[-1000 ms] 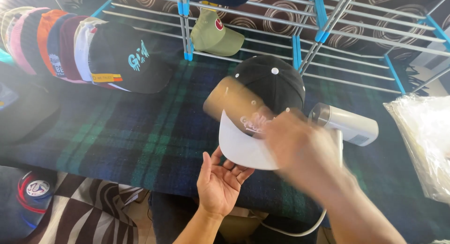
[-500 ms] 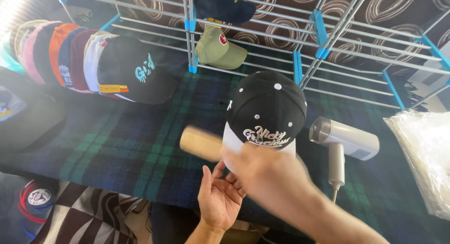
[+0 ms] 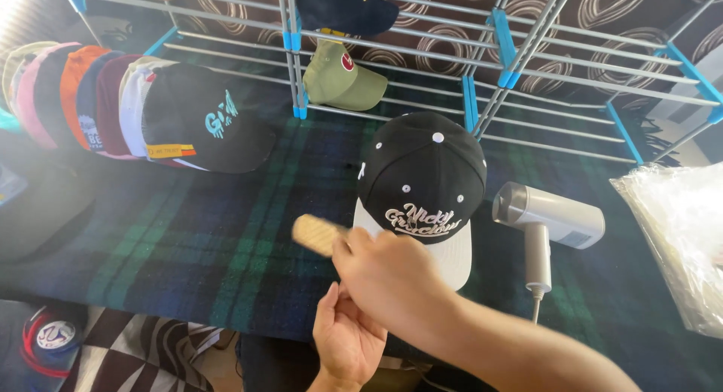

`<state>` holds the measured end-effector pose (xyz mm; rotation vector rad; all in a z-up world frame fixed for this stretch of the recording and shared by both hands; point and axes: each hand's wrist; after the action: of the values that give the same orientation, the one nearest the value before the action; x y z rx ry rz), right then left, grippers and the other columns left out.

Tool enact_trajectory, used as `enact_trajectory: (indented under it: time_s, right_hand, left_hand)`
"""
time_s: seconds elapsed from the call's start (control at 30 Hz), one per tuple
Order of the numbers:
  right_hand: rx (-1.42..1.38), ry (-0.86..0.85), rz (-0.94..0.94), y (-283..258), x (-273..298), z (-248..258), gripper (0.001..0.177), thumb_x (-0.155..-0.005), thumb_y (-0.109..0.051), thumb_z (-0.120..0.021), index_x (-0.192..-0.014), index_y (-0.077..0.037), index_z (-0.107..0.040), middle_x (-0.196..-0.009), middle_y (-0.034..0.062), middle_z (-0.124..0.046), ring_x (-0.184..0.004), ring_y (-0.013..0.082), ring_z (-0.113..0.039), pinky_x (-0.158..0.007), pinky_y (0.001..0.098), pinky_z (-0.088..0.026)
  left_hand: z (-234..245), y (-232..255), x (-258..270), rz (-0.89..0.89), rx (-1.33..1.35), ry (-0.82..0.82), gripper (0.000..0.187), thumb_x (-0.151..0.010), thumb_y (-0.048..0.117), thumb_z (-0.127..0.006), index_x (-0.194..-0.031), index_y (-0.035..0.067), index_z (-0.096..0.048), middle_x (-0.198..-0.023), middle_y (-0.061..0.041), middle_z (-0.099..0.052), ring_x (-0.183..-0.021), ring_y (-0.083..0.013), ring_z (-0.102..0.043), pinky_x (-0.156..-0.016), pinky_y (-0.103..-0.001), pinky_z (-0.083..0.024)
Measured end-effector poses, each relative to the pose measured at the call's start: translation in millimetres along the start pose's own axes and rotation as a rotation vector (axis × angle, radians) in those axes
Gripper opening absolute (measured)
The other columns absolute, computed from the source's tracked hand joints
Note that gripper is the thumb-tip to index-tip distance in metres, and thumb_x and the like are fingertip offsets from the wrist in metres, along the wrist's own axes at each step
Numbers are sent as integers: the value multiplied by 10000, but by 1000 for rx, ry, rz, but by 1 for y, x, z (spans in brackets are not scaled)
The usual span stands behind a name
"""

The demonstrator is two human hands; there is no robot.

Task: Cleaning and shaping baseball caps using a brush and a hair dryer on a workbench.

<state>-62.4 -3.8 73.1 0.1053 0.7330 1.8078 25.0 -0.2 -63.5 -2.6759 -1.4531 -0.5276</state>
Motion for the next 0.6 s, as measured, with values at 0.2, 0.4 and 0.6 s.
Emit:
enact_trajectory:
  time_s: [0.2, 0.4, 0.6]
  right_hand:
    - [-1194, 29, -415, 77, 151, 31, 441, -851, -317, -773, -1285, -246, -744, -1070, -19, -794, -868, 103, -788, -732, 273, -596]
    - [-1445, 508, -1361, 106, 255, -19, 222, -1036, -33, -466, -1193, 86, -568, -589, 135, -466, -454, 180, -358, -443, 288, -250]
    - [-1150, 164, -1771, 123, 289, -76, 596, -991, -232, -643, -1554, -78, -527, -1044, 134, -700, -789, 222, -518, -559, 408, -373]
  left_hand:
    - [20, 14, 4, -31, -35, -61, 379, -975, 290, -469, -1278, 106, -602, -1042, -273, -725, -961, -485, -711, -872, -631, -577]
    - [-20, 50, 15, -257, -396, 18, 397, -1020, 134, -416, -1376, 5, -537, -1162, -345, -675, -982, -480, -683, -870, -529, -567]
    - [-80, 66, 4, -237, -735, 150, 447, -947, 60, -537, -1392, 38, -563, -1182, -246, -679, -1004, -405, -679, -912, -519, -573]
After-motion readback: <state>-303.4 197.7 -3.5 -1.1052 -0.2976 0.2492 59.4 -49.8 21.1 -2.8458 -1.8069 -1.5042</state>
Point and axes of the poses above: each hand's wrist, its own x-axis away from the middle knuckle, its own z-axis out of the back of the hand, y = z × x
